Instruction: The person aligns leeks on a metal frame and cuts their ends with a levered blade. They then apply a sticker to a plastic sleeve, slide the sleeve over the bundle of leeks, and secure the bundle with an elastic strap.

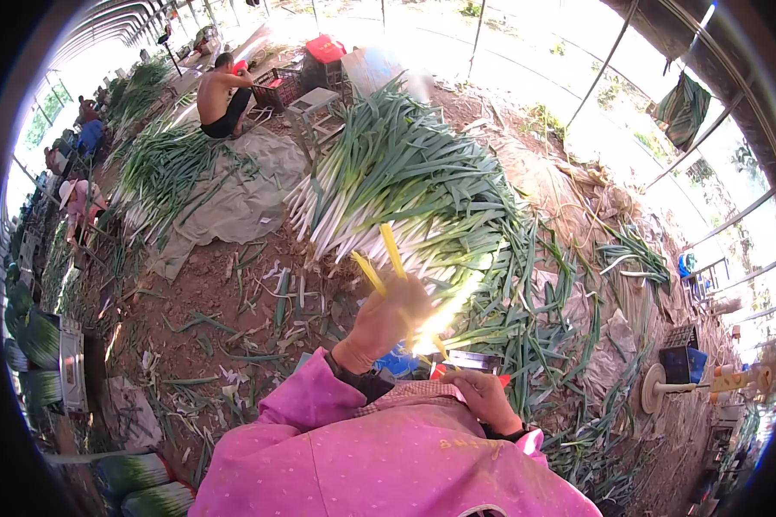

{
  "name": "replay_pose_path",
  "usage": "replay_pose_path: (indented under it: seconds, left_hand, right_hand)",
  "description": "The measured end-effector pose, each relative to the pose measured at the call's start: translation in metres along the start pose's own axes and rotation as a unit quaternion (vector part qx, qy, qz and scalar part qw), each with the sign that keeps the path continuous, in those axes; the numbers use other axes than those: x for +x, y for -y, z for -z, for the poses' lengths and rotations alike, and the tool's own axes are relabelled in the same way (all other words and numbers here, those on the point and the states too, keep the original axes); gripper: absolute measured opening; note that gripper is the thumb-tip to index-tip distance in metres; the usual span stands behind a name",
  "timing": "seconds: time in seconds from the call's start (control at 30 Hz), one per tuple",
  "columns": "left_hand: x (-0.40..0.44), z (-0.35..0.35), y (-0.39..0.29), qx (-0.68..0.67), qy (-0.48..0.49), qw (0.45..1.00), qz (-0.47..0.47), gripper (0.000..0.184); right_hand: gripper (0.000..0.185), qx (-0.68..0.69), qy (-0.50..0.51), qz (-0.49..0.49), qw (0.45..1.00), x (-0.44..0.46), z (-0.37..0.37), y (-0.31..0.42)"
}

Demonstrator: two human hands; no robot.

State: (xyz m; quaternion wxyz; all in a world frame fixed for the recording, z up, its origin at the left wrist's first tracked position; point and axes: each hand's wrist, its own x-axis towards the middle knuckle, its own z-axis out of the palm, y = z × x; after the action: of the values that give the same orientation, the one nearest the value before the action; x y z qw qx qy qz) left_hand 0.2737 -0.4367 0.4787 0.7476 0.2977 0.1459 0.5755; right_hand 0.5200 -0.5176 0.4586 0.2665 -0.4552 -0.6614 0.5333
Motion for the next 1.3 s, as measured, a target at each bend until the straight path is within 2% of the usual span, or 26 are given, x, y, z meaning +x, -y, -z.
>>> replay_pose_path:
  seconds: [0.03, 0.13, 0.17, 0.23, 0.27, 0.3, 0.33, 0.37, 0.4, 0.43, 0.5, 0.6, 0.67, 0.7, 0.73, 0.83, 0.97, 1.0, 1.1, 1.2, 1.23, 1.3]
  left_hand:
    - [-0.001, 0.009, 0.004, -0.02, 0.031, 0.999, -0.005, 0.029]
    - [-0.009, -0.003, 0.001, 0.193, -0.039, 0.98, 0.004, 0.03]
    - [-0.01, -0.009, 0.001, 0.259, -0.02, 0.965, 0.029, 0.028]
    - [-0.009, -0.021, 0.001, 0.396, 0.002, 0.915, 0.07, 0.026]
    - [-0.016, -0.017, 0.024, 0.118, 0.007, 0.993, -0.011, 0.023]
    - [-0.016, -0.001, 0.057, 0.143, 0.0, 0.99, 0.013, 0.031]
    - [-0.013, -0.027, 0.044, 0.263, -0.008, 0.964, 0.051, 0.026]
    - [-0.009, -0.052, 0.031, 0.377, -0.007, 0.922, 0.089, 0.023]
    - [-0.005, -0.068, 0.007, 0.539, 0.092, 0.833, 0.085, 0.017]
    - [-0.009, -0.05, 0.027, 0.719, 0.118, 0.669, -0.146, 0.016]
    - [-0.008, -0.067, 0.009, 0.736, 0.047, 0.61, -0.288, 0.016]
    - [-0.011, -0.055, 0.007, 0.721, 0.043, 0.63, -0.284, 0.016]
    - [-0.016, -0.05, 0.011, 0.603, -0.006, 0.787, -0.132, 0.015]
    - [-0.017, -0.049, 0.011, 0.528, -0.028, 0.847, -0.053, 0.015]
    - [-0.019, -0.048, 0.007, 0.476, -0.035, 0.877, -0.054, 0.019]
    - [-0.019, -0.039, -0.002, 0.422, -0.054, 0.905, 0.015, 0.018]
    - [-0.023, -0.02, -0.002, 0.611, -0.041, 0.789, 0.035, 0.022]
    - [-0.024, -0.021, -0.006, 0.627, -0.051, 0.774, 0.068, 0.024]
    - [-0.02, -0.013, -0.003, 0.627, -0.058, 0.775, 0.065, 0.03]
    - [-0.013, -0.028, -0.021, 0.627, -0.114, 0.758, 0.141, 0.043]
    - [-0.014, -0.027, -0.024, 0.685, -0.142, 0.715, 0.019, 0.049]
    - [-0.016, -0.024, -0.03, 0.757, -0.189, 0.584, -0.223, 0.061]
  right_hand:
    - [0.018, -0.004, 0.01, -0.013, 1.0, -0.001, -0.001, -0.004]
    - [0.016, -0.074, 0.005, -0.026, 0.997, 0.001, -0.001, -0.022]
    - [0.015, -0.107, -0.003, -0.024, 0.994, 0.004, -0.002, -0.025]
    - [0.017, -0.212, -0.169, 0.094, 0.958, 0.015, -0.007, -0.001]
    - [0.031, -0.134, -0.151, 0.111, 0.973, 0.022, -0.004, 0.013]
    - [0.042, -0.083, -0.157, 0.159, 0.971, 0.029, -0.008, 0.021]
    - [0.056, -0.05, -0.145, 0.184, 0.971, 0.042, -0.014, 0.02]
    - [0.065, 0.125, -0.098, 0.164, 0.974, 0.049, -0.023, 0.021]
    - [0.075, 0.334, -0.038, 0.101, 0.936, 0.048, -0.026, 0.065]
    - [0.046, 0.414, -0.112, 0.078, 0.9, 0.053, -0.04, 0.084]
    - [0.048, 0.434, -0.026, 0.009, 0.901, 0.058, -0.033, 0.043]
    - [0.019, 0.401, -0.069, -0.093, 0.909, 0.051, -0.033, 0.064]
    - [0.021, 0.364, -0.047, -0.085, 0.926, 0.049, -0.031, 0.076]
    - [0.025, 0.345, -0.038, -0.08, 0.934, 0.048, -0.029, 0.082]
    - [0.029, 0.256, -0.01, -0.128, 0.958, 0.051, -0.022, 0.089]
    - [0.04, 0.128, 0.016, -0.089, 0.988, 0.055, -0.023, 0.095]
    - [0.035, 0.096, 0.071, -0.062, 0.991, 0.052, -0.019, 0.114]
    - [0.031, 0.096, 0.045, -0.092, 0.99, 0.051, -0.021, 0.117]
    - [0.029, 0.077, 0.052, -0.101, 0.99, 0.052, -0.018, 0.109]
    - [0.028, 0.073, 0.062, -0.069, 0.993, 0.056, -0.015, 0.09]
    - [0.027, 0.074, 0.041, -0.096, 0.992, 0.056, -0.015, 0.093]
    - [0.026, 0.076, -0.002, -0.149, 0.986, 0.055, -0.015, 0.111]
